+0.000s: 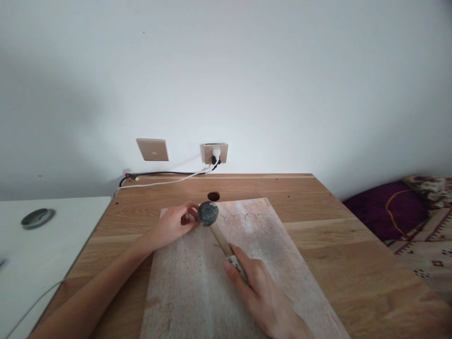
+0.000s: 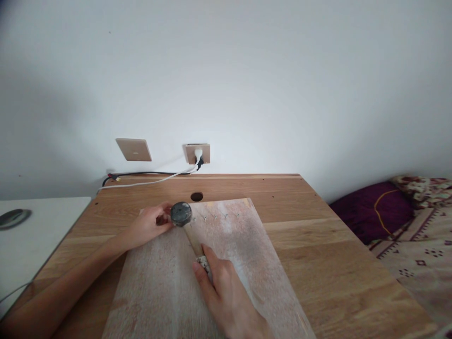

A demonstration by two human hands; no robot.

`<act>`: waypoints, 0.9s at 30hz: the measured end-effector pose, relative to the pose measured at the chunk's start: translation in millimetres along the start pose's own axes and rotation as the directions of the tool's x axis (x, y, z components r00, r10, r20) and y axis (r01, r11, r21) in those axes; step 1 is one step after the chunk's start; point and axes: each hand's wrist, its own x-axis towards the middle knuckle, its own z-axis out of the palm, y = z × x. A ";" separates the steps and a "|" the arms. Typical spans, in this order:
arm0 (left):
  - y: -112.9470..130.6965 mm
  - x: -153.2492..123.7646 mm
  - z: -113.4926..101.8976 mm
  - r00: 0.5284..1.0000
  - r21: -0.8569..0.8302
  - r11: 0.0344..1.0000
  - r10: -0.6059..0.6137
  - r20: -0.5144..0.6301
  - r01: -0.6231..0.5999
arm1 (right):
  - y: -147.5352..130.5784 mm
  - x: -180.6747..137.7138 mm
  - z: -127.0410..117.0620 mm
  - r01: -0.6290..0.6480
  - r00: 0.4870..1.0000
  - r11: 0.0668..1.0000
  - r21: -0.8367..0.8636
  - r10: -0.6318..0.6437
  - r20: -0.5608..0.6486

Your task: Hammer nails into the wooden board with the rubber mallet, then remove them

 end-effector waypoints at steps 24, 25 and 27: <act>16.8 -8.1 -15.7 0.986 0.174 0.971 0.167 -0.013 -0.163 | 8.9 -1.9 -12.4 -0.003 0.986 1.000 0.001 0.004 -0.164; 24.1 -10.3 -13.9 0.966 0.250 0.935 0.260 0.005 -0.253 | 7.6 -2.0 -16.1 -0.008 0.982 1.000 0.016 0.011 -0.186; 40.8 -16.5 -3.8 0.884 0.404 0.793 0.455 0.106 -0.457 | 4.0 -1.4 -23.3 -0.016 0.982 0.998 0.062 0.028 -0.186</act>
